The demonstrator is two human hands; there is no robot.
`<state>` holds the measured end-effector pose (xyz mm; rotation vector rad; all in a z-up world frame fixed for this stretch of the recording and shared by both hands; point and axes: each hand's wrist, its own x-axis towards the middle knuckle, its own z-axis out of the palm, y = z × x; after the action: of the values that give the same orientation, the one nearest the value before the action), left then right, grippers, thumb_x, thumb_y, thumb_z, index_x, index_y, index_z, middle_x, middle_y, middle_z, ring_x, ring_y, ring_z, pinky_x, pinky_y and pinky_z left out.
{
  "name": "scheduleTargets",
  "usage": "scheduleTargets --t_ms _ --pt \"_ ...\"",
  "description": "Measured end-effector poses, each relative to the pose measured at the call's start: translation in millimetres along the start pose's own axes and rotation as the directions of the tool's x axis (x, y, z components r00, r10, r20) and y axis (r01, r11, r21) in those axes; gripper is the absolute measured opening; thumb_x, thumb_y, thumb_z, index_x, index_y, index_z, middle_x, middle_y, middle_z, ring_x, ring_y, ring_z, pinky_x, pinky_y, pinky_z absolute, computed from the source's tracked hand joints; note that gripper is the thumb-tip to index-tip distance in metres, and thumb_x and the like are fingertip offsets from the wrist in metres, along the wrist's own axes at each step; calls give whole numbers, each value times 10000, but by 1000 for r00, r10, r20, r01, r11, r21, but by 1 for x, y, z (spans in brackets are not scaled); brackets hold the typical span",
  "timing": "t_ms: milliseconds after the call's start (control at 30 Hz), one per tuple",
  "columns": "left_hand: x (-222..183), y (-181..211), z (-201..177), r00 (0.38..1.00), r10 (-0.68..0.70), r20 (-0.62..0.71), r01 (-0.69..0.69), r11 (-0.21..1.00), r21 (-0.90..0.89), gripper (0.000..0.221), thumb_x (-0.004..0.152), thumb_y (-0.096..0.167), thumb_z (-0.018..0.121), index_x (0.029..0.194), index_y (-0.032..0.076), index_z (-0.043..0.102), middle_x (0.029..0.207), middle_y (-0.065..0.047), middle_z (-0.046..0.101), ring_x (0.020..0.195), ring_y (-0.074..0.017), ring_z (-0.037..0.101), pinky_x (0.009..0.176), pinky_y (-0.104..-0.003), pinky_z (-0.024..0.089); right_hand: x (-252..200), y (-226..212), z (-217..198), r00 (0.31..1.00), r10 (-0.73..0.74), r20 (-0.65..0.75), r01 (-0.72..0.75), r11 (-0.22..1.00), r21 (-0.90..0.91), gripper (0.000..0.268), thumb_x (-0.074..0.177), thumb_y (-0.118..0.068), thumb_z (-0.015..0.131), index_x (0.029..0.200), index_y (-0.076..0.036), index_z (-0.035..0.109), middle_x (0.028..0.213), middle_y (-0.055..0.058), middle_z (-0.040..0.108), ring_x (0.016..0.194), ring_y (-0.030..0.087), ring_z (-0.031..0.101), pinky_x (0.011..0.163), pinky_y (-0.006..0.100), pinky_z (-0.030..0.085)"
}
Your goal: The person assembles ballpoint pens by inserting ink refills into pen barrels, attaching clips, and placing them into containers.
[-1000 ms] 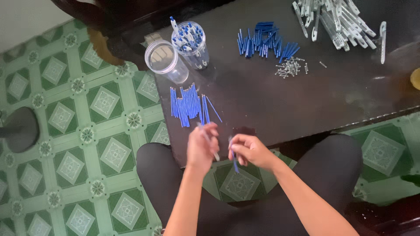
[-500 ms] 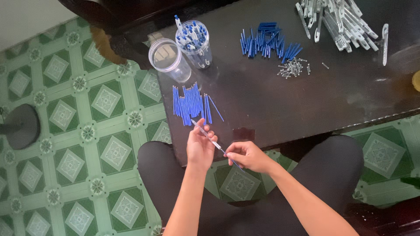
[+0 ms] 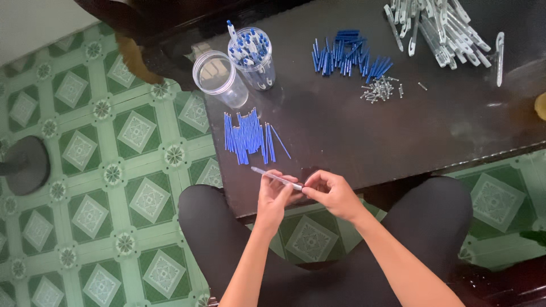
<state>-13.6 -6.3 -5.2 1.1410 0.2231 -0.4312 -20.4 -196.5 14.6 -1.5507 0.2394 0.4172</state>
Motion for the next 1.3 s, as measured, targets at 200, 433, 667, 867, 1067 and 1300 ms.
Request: scheduleTargets --t_ms 200,433,667,867,1067,1300 --pt "-9 7 7 993 -105 46 108 992 -72 390 1002 -38 524 1234 171 291 1127 -274 691 979 -315 742 921 -411 648 3 9 0 1000 -9 -7 9 999 38 157 826 -79 861 947 -74 761 747 67 795 642 108 661 614 236 494" --pt "-3 -13 -1 995 -99 11 99 974 -202 374 1002 18 562 1237 176 318 1087 -241 716 897 -259 765 837 -326 668 7 12 2 993 -54 -104 53 999 -7 195 781 -122 902 852 -100 722 646 49 739 581 94 620 584 233 479" --pt "5 -17 -21 990 -12 -139 -12 986 -166 358 1002 39 574 1203 205 329 1093 -243 724 921 -323 771 846 -349 662 100 -17 -134 602 -630 -490 265 737 -622 169 1052 -131 694 888 -95 708 702 99 668 635 257 654 654 348 517" --pt "-1 10 -14 977 -43 -211 21 994 -105 256 1004 30 569 1131 163 392 1109 -268 727 947 -342 754 881 -397 628 180 -19 -239 524 -661 -537 -152 547 -823 126 997 -186 718 1097 -139 778 1017 82 667 809 290 680 648 462 538" --pt "9 -25 -31 983 -22 -183 -9 986 -166 375 996 42 588 1207 209 326 1076 -224 732 905 -301 774 829 -326 659 144 -44 -108 685 -690 -235 91 400 -912 73 940 -173 721 1001 -155 756 898 70 637 883 324 674 798 453 524" --pt "3 -9 -28 977 -35 -208 -5 982 -189 378 988 49 603 1216 203 344 1084 -225 730 902 -297 775 821 -305 656 117 -23 7 845 -492 -211 114 550 -827 151 941 -421 636 916 -289 703 824 3 668 811 295 715 720 449 591"
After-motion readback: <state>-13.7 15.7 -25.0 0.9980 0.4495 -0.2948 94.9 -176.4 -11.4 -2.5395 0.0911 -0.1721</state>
